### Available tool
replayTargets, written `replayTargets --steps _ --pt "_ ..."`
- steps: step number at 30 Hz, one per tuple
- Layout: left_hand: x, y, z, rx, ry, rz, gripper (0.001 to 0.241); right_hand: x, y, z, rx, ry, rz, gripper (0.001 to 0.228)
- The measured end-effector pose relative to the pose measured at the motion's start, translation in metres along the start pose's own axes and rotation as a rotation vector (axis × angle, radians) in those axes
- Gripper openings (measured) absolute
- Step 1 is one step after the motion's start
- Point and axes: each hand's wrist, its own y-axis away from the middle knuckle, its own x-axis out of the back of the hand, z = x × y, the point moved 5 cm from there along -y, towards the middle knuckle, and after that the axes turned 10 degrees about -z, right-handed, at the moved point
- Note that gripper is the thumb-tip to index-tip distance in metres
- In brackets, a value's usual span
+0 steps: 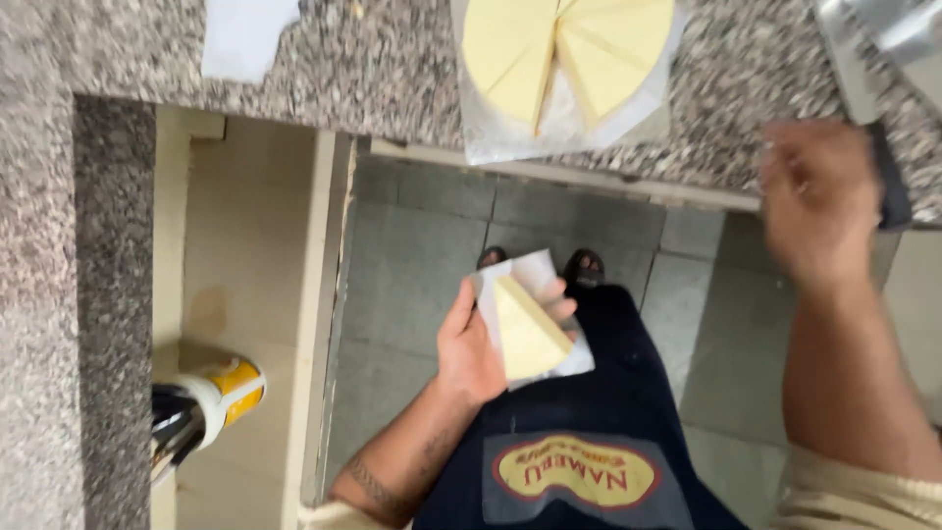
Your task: The person lifts a slice of cake from a round cake on the counter using a knife, places the slice on a sheet of parchment paper, folds the paper around the slice, and sets the wrapped slice back on the tray, repeating this for several slices.
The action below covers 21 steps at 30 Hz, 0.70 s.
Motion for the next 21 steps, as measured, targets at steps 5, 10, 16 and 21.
replayTargets --steps 5,10,16,21 --pt "-0.003 -0.004 0.007 0.068 -0.019 0.021 0.086 -0.131 0.093 0.001 -0.345 -0.936 -0.529 0.025" --pt "-0.004 -0.013 0.011 0.170 -0.032 0.045 0.086 -0.179 0.127 -0.026 -0.543 -1.231 -0.758 0.034" --pt "0.003 -0.023 0.011 0.245 -0.167 0.097 0.088 -0.191 0.139 -0.011 -0.571 -1.414 -0.777 0.035" --pt "0.002 -0.030 0.001 0.321 -0.157 0.131 0.074 -0.188 0.145 0.006 -0.669 -1.445 -0.699 0.033"
